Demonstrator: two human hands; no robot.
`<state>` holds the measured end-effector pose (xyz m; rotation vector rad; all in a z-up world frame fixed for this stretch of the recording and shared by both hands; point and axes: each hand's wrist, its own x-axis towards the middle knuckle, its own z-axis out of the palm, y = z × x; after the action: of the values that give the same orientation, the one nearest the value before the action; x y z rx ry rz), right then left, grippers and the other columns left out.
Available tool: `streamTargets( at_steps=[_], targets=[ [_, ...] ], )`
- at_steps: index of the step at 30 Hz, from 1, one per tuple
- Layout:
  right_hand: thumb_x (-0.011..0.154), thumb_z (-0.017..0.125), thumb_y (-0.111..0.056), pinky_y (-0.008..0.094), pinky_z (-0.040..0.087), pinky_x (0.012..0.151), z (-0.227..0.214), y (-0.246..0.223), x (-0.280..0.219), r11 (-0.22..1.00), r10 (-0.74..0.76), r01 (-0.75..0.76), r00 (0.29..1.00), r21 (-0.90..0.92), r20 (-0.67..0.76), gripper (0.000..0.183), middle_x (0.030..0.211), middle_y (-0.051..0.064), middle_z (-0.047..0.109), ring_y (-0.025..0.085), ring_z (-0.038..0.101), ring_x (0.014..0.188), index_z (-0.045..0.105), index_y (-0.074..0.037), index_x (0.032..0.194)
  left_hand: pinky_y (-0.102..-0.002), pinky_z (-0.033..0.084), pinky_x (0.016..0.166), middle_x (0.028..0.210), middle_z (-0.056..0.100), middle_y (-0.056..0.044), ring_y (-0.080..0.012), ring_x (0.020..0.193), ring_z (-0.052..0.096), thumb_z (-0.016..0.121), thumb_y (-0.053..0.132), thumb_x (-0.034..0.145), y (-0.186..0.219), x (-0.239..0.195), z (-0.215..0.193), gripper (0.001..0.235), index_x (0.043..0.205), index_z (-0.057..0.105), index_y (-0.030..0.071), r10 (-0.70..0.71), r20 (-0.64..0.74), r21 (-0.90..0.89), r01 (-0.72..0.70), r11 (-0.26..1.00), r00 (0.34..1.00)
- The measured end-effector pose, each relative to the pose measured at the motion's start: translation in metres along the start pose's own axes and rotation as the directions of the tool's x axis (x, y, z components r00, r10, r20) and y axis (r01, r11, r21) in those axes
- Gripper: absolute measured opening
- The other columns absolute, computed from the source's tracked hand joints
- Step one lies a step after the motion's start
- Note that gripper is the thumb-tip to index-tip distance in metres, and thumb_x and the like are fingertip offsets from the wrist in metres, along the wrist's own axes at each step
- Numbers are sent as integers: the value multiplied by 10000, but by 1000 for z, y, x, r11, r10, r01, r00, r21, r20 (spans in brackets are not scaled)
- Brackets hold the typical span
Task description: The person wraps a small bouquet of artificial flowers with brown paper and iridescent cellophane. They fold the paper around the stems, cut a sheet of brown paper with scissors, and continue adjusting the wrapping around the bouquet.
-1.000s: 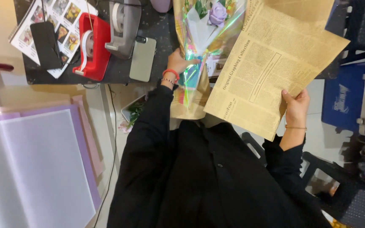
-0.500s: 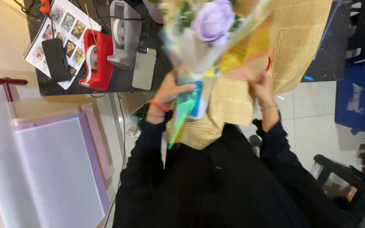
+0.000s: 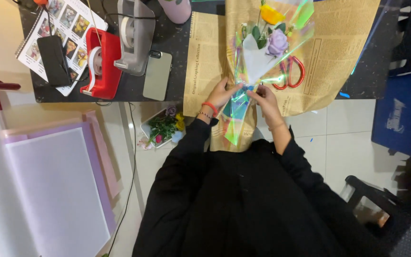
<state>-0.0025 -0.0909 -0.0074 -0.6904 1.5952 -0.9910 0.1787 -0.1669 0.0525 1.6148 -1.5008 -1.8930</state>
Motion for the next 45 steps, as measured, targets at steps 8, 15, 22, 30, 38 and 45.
streamTargets(
  at_steps=[8,15,22,30,38,45],
  targets=[
    [636,1032,-358,284,474,809,32,48,42,994,105,-105,971,7,-213,621,925,-7,609,129,583,881,692,-97,1085,-541,381,1182,1455,417,-284,-457,1381,421,828,301,847,-96,54,-51,944,1543,272,-12,151,-699,378,182,908,699],
    [722,997,-341,313,468,841,43,-14,20,992,117,-107,978,61,-173,543,982,13,625,155,583,938,678,-107,1094,-519,520,1040,1249,660,-278,-445,1227,620,897,271,753,-105,41,-64,798,1397,539,-34,90,-538,229,42,972,838],
    [771,949,-279,361,440,980,38,-64,-1,986,97,-90,994,139,-45,524,1056,28,570,197,530,1062,608,-93,1122,-481,609,881,1160,715,-243,-387,1113,686,900,120,763,-127,9,-68,577,1276,655,24,110,-377,-40,-134,990,920],
    [821,892,-253,423,381,1092,32,-45,31,984,73,-101,980,145,184,489,1142,37,513,231,464,1188,521,-93,1096,-445,614,894,1253,690,-245,-337,1127,690,803,252,958,-138,17,-63,588,1419,544,-4,-6,-480,-340,-179,923,878],
    [789,952,-236,499,460,1034,30,-23,58,997,44,-54,987,62,153,603,1187,150,613,337,574,1185,519,-49,1165,-469,635,853,1258,686,-247,-372,1063,715,831,98,853,-138,-29,-65,843,1551,362,45,-140,-261,-234,78,969,955],
    [811,926,-229,452,432,1055,33,-12,56,999,0,-3,997,34,74,554,1149,107,572,271,522,1185,524,-56,1151,-494,510,1010,1144,711,-148,-251,1035,676,933,223,741,-119,-16,-40,983,1557,396,112,170,-177,-289,-216,932,969]
  ],
)
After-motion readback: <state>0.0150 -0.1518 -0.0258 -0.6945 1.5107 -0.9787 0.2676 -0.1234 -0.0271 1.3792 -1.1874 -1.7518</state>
